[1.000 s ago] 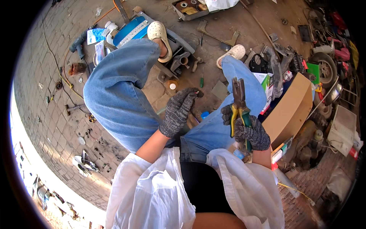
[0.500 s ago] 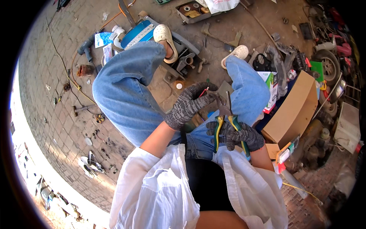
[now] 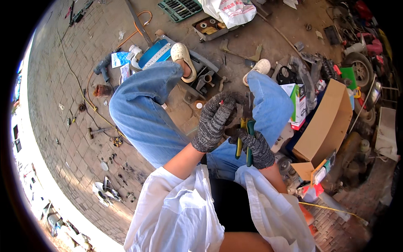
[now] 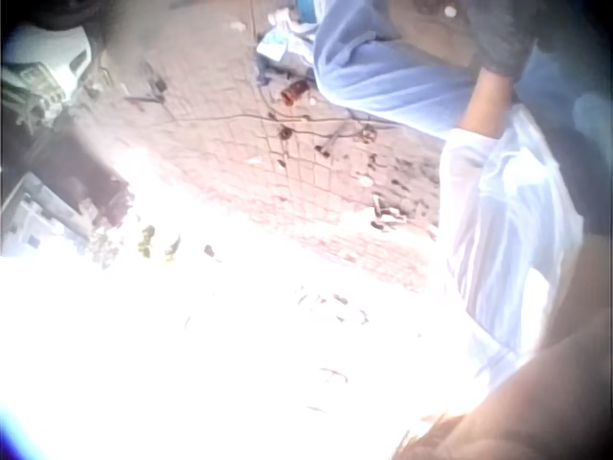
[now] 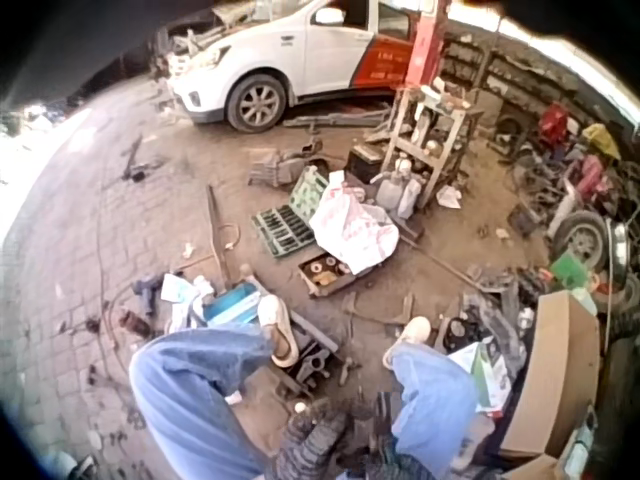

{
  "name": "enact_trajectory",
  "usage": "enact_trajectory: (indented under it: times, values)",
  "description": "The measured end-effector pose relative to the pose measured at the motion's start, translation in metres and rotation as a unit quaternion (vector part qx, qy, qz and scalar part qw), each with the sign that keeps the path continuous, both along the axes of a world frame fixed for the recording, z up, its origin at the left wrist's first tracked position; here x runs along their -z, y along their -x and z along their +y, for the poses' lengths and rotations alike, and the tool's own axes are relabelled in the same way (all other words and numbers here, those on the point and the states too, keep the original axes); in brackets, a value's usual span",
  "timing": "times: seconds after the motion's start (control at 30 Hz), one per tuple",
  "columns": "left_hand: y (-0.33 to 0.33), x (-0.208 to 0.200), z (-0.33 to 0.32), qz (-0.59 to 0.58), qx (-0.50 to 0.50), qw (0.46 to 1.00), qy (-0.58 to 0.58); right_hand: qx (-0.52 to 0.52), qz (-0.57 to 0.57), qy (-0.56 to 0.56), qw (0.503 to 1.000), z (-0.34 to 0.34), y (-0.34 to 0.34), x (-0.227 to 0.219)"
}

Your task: The person sits on the ground in a cluttered workshop and uses pliers to strip insulation from red and black wires. They then twist the exposed wire ends together to create a connection.

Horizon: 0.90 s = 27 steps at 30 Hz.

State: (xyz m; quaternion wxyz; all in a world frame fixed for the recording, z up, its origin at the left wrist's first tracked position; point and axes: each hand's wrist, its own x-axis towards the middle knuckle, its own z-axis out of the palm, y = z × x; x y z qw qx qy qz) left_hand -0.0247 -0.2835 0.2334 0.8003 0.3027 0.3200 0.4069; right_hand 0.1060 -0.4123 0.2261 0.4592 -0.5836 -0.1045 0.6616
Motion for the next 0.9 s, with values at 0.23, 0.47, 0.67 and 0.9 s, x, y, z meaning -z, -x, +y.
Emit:
enact_trajectory:
  times: [0.23, 0.47, 0.67, 0.9]
  values:
    - [0.039, -0.018, -0.024, -0.167, 0.060, 0.984, -0.004, 0.162, 0.107, -0.045, 0.980, 0.055, 0.018, 0.010]
    - [0.063, -0.001, -0.028, -0.161, 0.044, 0.986, 0.030, 0.181, -0.083, -0.137, 0.970, 0.060, -0.003, -0.004]
    - [0.059, -0.011, 0.007, 0.155, -0.177, 0.969, -0.079, 0.150, -0.252, -0.169, 0.941, 0.048, -0.003, -0.012]
    - [0.059, -0.072, -0.005, 0.320, -0.389, 0.733, -0.457, 0.137, -0.308, -0.180, 0.924, 0.048, 0.016, -0.026]
